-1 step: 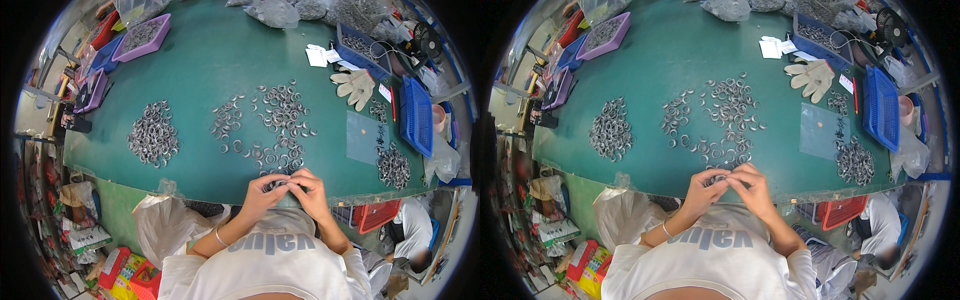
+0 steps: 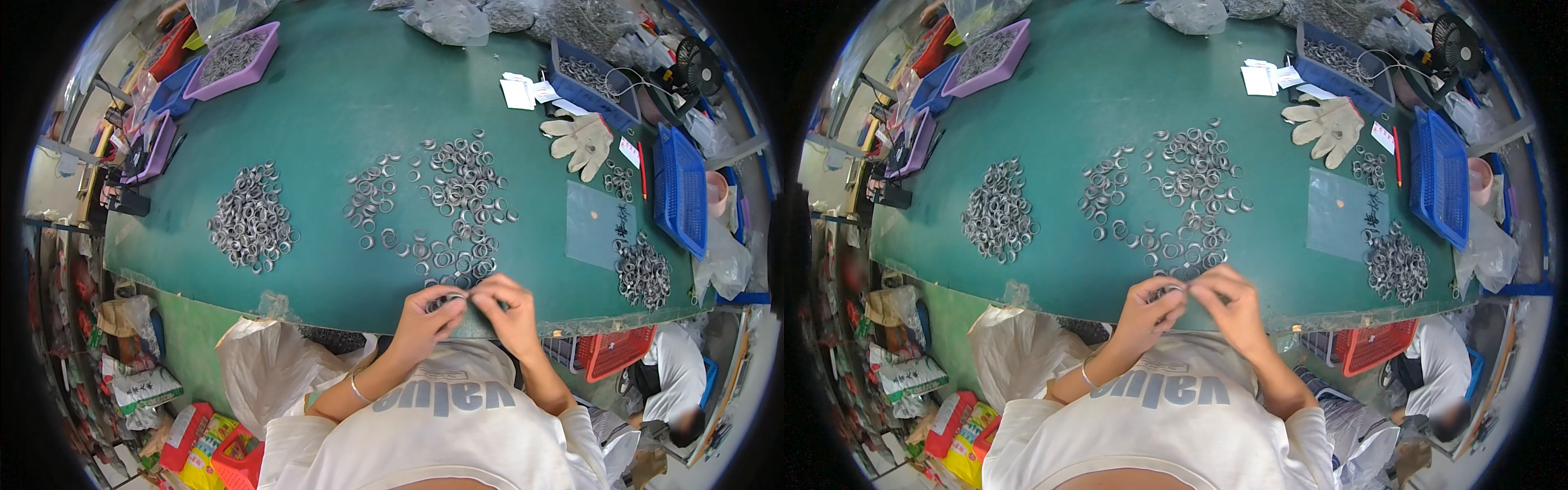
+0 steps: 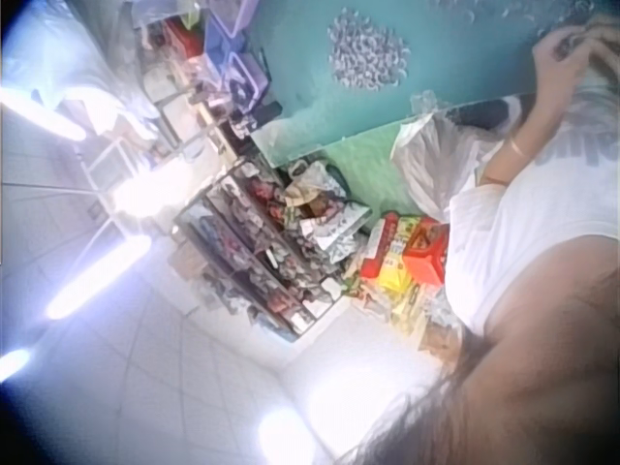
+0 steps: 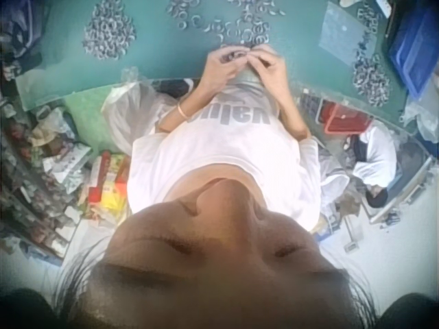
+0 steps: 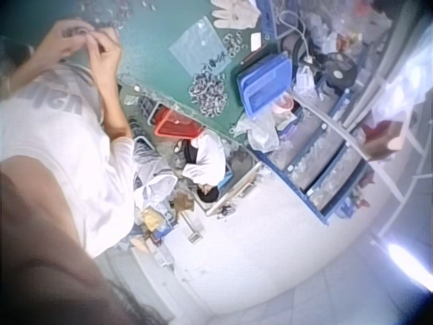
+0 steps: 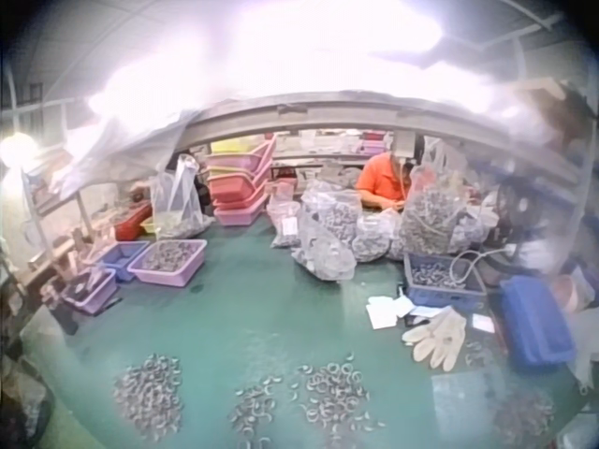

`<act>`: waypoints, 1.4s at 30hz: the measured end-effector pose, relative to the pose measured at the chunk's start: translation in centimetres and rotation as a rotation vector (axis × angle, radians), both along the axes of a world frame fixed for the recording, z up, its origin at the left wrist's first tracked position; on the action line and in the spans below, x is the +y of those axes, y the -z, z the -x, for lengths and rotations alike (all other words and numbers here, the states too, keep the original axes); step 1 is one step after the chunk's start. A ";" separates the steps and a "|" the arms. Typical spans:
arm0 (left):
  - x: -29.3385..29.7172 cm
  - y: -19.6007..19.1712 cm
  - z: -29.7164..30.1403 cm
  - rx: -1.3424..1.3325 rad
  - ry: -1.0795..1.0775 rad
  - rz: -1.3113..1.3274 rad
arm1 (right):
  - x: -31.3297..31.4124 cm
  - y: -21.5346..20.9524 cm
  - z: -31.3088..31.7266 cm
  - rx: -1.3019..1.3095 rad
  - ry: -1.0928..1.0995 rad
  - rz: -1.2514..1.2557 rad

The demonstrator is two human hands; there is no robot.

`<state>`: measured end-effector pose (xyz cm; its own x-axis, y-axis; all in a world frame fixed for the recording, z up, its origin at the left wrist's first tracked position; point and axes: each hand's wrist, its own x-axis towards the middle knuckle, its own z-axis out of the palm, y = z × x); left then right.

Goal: The person sorts metal rings on a table by hand, picking them up from a pile and placing them into another group.

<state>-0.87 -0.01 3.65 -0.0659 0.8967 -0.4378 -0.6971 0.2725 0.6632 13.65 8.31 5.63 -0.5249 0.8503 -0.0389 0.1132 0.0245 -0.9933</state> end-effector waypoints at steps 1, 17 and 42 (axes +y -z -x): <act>-0.3 0.0 0.3 -0.043 -0.041 -0.001 | 0.6 -0.4 0.1 -0.095 0.023 -0.138; -1.1 0.4 1.1 -0.143 -0.157 0.124 | 2.6 2.3 2.0 -0.632 -0.091 -0.899; -2.4 2.4 23.3 2.072 -0.640 0.033 | 10.2 1.7 -14.4 -0.738 0.590 -0.762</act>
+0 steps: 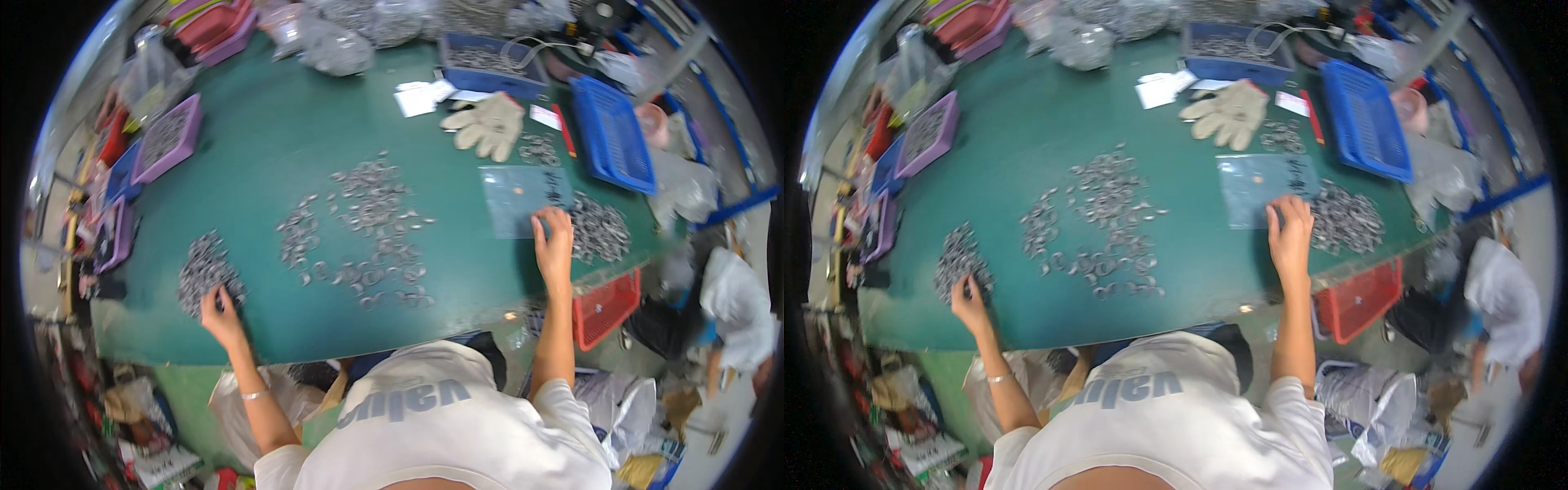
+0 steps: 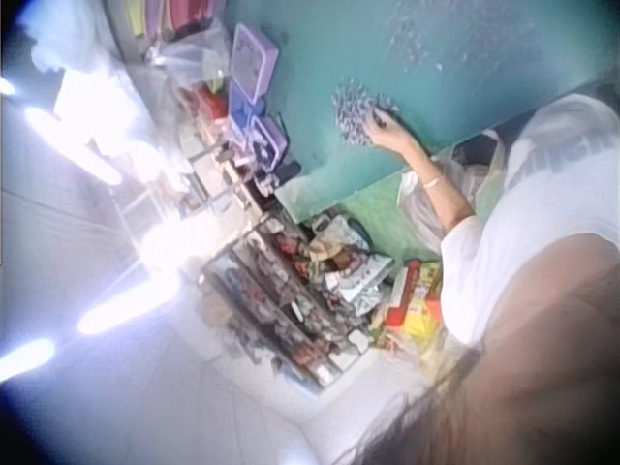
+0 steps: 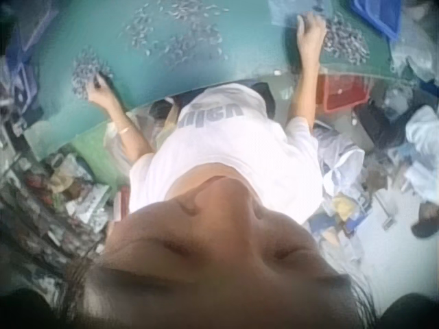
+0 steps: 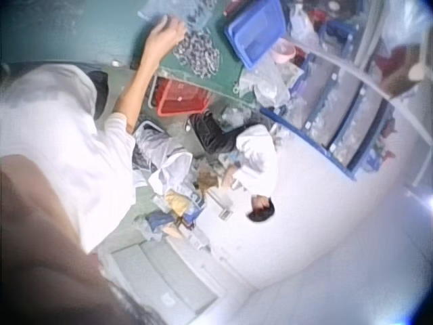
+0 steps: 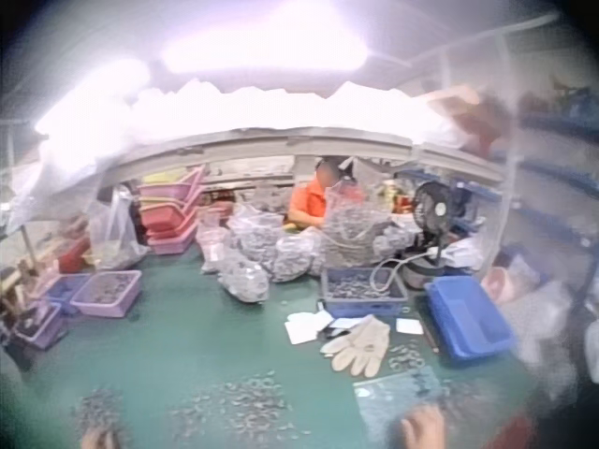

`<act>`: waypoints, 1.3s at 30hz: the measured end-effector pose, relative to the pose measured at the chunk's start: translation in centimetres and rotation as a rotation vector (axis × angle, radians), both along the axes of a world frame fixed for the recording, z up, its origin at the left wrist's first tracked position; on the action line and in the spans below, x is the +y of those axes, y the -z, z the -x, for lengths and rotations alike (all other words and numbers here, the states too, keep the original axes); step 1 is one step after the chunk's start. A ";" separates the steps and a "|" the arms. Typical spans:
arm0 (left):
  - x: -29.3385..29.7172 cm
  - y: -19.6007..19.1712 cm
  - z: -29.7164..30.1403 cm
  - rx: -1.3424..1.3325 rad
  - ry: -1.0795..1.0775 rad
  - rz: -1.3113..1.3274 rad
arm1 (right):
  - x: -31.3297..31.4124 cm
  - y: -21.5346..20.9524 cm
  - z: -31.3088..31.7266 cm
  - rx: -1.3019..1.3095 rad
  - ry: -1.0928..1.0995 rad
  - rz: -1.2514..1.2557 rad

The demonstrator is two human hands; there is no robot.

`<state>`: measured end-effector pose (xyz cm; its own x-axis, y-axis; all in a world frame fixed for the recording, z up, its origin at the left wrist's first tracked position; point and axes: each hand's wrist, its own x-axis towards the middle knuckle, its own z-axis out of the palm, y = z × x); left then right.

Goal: The person sorts metal rings on a table by hand, picking them up from a pile and placing them into another group.

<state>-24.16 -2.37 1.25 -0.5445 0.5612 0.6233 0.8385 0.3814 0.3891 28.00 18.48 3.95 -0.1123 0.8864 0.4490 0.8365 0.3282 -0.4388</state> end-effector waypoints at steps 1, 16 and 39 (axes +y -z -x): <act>0.3 0.4 1.1 0.034 -0.028 -0.002 | -0.8 -0.4 1.4 0.083 -0.098 0.044; -0.1 2.3 1.0 0.240 -0.131 0.328 | 0.5 2.4 13.2 -0.121 -0.456 0.085; 1.6 -2.7 -20.8 -1.827 0.680 0.131 | -1.6 -0.9 15.9 0.063 -0.601 0.122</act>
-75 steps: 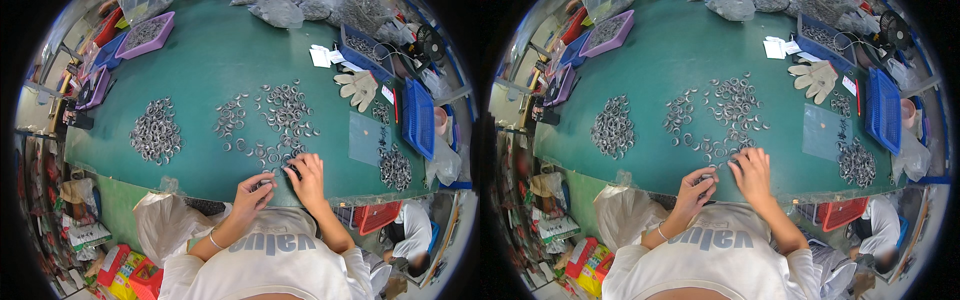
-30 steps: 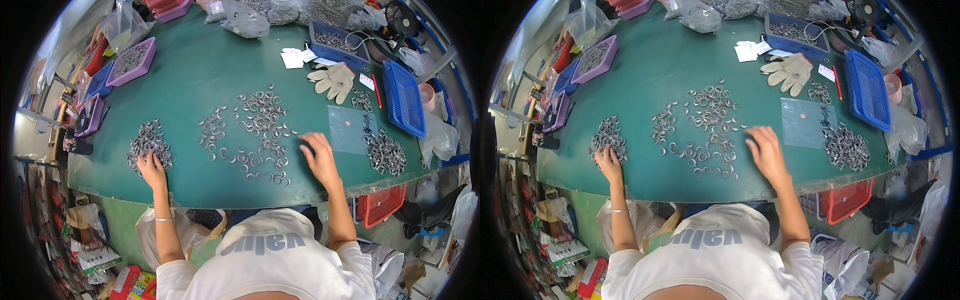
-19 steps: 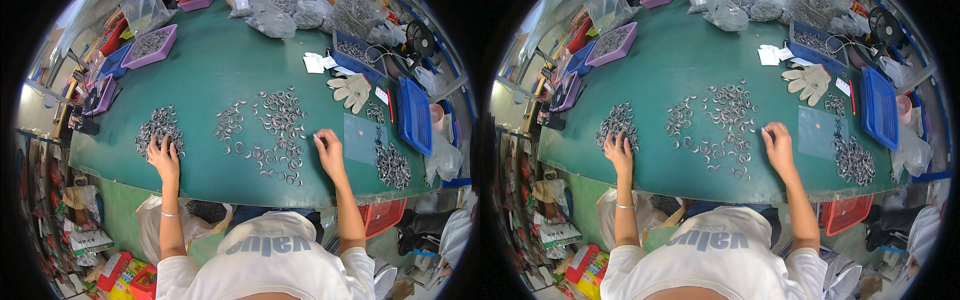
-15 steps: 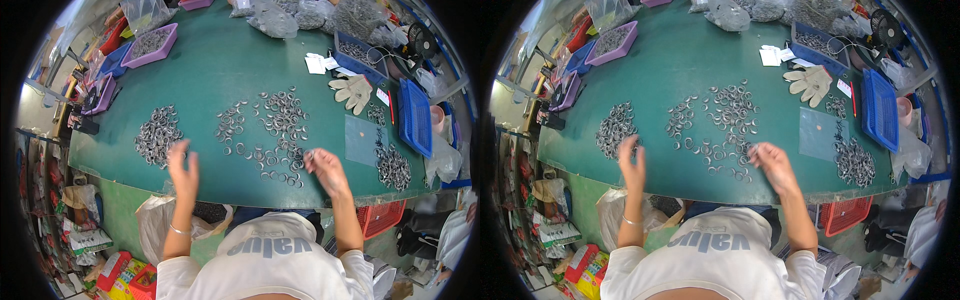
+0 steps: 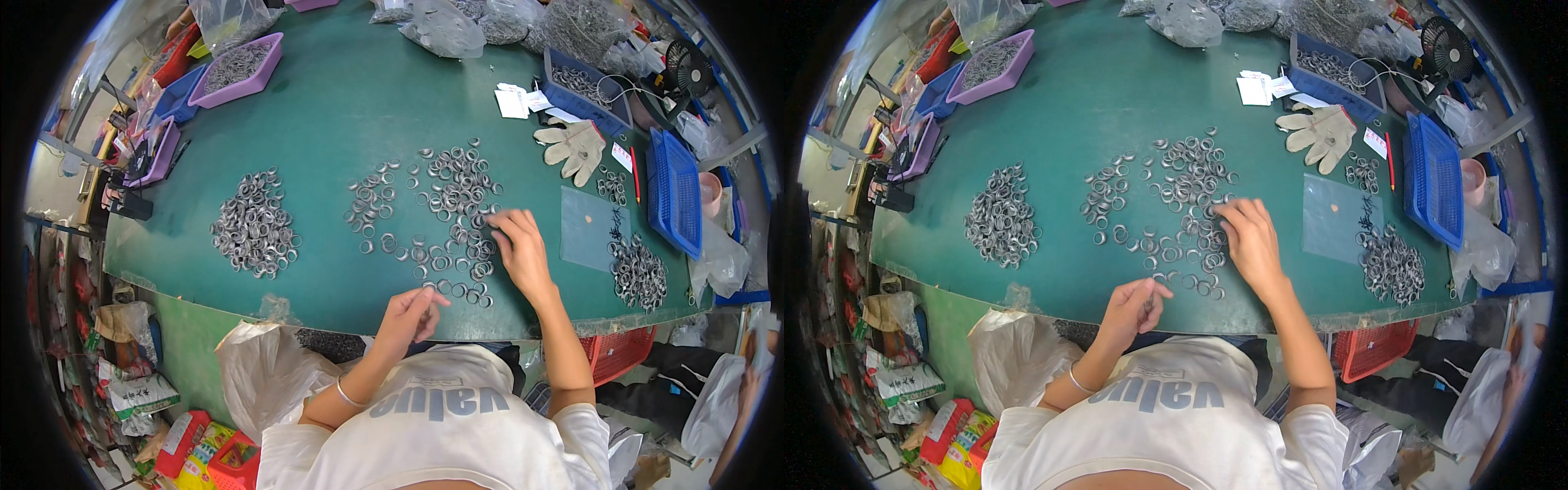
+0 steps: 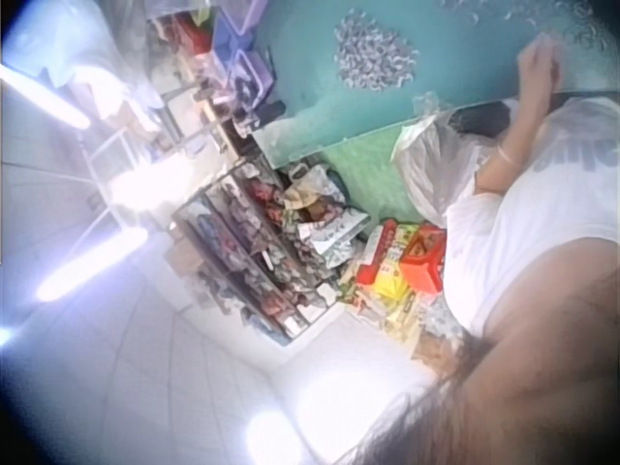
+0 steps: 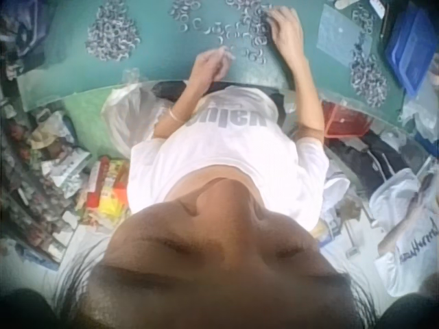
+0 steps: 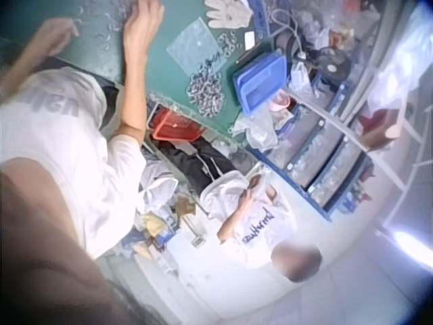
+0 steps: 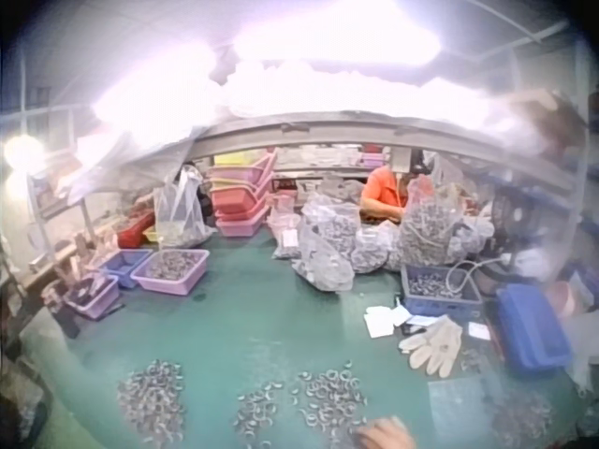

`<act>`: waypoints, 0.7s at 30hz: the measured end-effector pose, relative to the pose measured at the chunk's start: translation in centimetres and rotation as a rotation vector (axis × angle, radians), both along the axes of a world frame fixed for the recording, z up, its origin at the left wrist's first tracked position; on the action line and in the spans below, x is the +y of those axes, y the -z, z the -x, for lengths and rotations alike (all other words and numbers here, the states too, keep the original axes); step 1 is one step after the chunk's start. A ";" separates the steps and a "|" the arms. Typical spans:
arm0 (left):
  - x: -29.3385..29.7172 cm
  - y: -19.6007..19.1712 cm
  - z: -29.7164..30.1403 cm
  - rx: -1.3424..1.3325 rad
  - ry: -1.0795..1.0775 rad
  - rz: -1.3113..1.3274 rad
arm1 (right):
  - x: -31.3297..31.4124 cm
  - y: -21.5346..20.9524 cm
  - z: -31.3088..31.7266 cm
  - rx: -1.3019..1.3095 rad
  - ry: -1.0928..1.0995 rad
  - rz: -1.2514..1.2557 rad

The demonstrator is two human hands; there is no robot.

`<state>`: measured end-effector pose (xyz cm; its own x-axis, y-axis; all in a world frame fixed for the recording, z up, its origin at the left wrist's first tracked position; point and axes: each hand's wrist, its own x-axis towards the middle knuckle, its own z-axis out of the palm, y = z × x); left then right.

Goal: The person sorts metal rings on a table by hand, picking them up from a pile and placing them into another group.

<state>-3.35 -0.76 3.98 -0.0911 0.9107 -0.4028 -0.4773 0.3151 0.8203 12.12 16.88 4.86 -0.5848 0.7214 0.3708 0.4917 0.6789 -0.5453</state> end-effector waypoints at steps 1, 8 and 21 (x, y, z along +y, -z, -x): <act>-0.1 0.5 -0.1 -0.115 0.000 0.021 | 0.8 0.4 0.3 -0.058 -0.012 -0.164; -0.2 1.7 -1.2 -0.257 -0.019 -0.069 | 1.7 3.5 -0.8 -0.066 0.017 -0.028; 0.5 0.1 -1.7 -0.258 -0.022 -0.008 | -0.5 1.7 -0.5 0.192 0.026 0.429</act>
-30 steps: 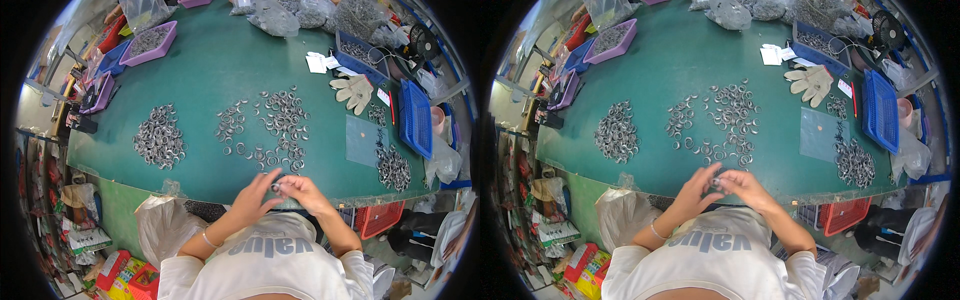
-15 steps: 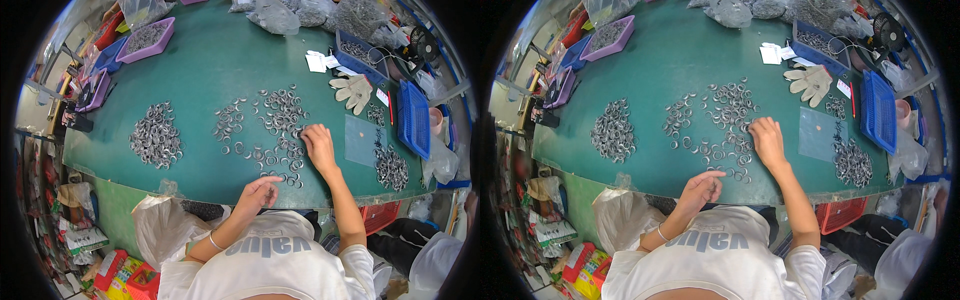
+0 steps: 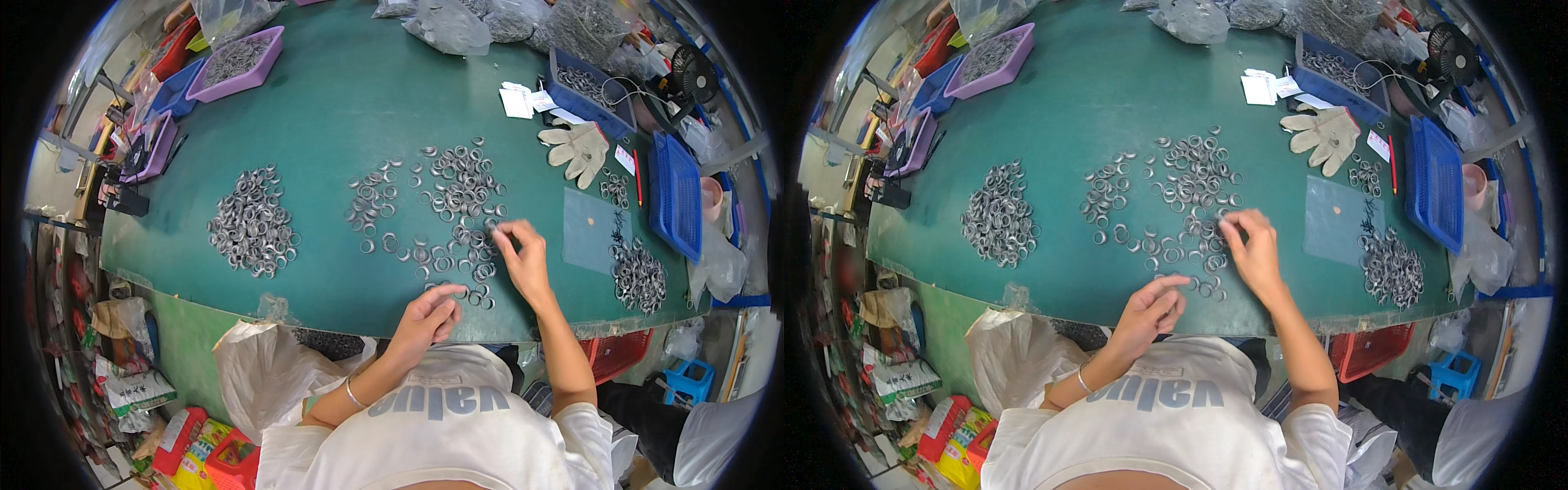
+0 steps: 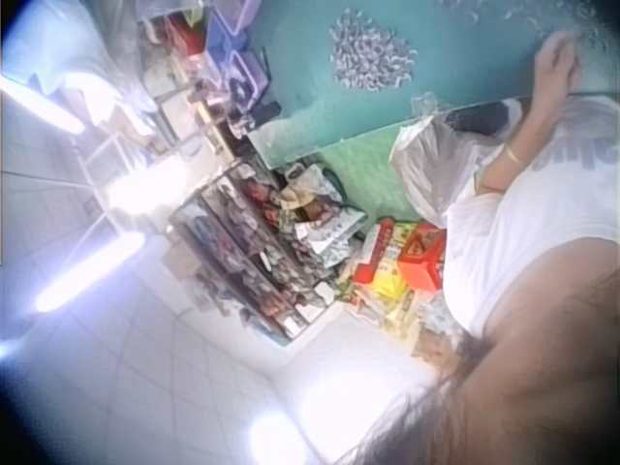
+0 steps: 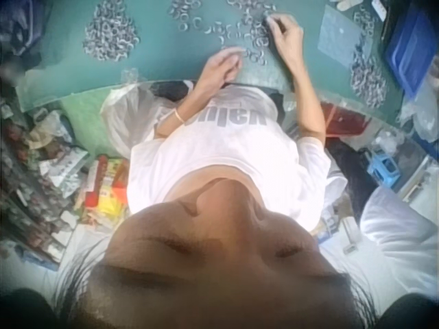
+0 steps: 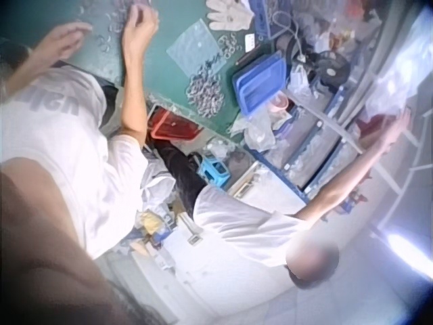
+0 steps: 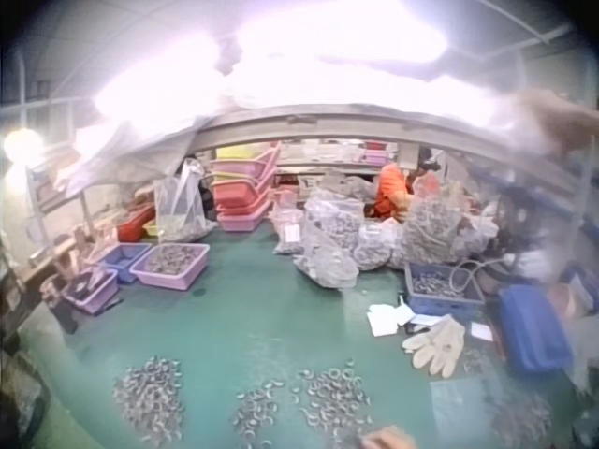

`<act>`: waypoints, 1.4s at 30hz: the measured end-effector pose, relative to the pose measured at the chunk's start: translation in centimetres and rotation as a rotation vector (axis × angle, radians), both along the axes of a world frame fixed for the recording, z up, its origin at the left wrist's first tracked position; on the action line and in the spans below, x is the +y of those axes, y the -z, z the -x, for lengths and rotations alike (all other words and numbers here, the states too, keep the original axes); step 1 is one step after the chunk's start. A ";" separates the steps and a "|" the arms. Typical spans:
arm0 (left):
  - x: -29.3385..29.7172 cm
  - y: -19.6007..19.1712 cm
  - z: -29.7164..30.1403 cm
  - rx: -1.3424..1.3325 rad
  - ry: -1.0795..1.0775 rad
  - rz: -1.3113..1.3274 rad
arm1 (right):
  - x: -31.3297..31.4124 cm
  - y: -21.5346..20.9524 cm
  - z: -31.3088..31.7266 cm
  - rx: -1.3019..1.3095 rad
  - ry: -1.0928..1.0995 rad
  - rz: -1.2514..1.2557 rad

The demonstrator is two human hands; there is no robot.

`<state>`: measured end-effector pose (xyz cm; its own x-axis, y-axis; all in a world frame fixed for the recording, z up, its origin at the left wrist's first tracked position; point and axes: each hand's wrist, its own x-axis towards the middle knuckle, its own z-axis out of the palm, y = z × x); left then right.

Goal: The person sorts metal rings on a table by hand, picking them up from a pile and placing them into another group.

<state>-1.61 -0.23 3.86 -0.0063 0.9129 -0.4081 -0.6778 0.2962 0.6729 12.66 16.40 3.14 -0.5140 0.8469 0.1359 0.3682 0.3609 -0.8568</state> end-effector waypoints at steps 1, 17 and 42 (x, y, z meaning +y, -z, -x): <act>0.3 -0.3 -0.4 0.023 -0.060 0.002 | -1.5 -0.4 -0.1 0.147 0.009 0.312; -0.1 0.6 -0.2 0.019 -0.029 0.050 | -0.4 0.0 1.9 -0.227 0.081 -0.446; 0.5 0.9 -0.8 -0.020 -0.093 0.047 | -5.2 -2.1 0.7 0.100 -0.109 0.087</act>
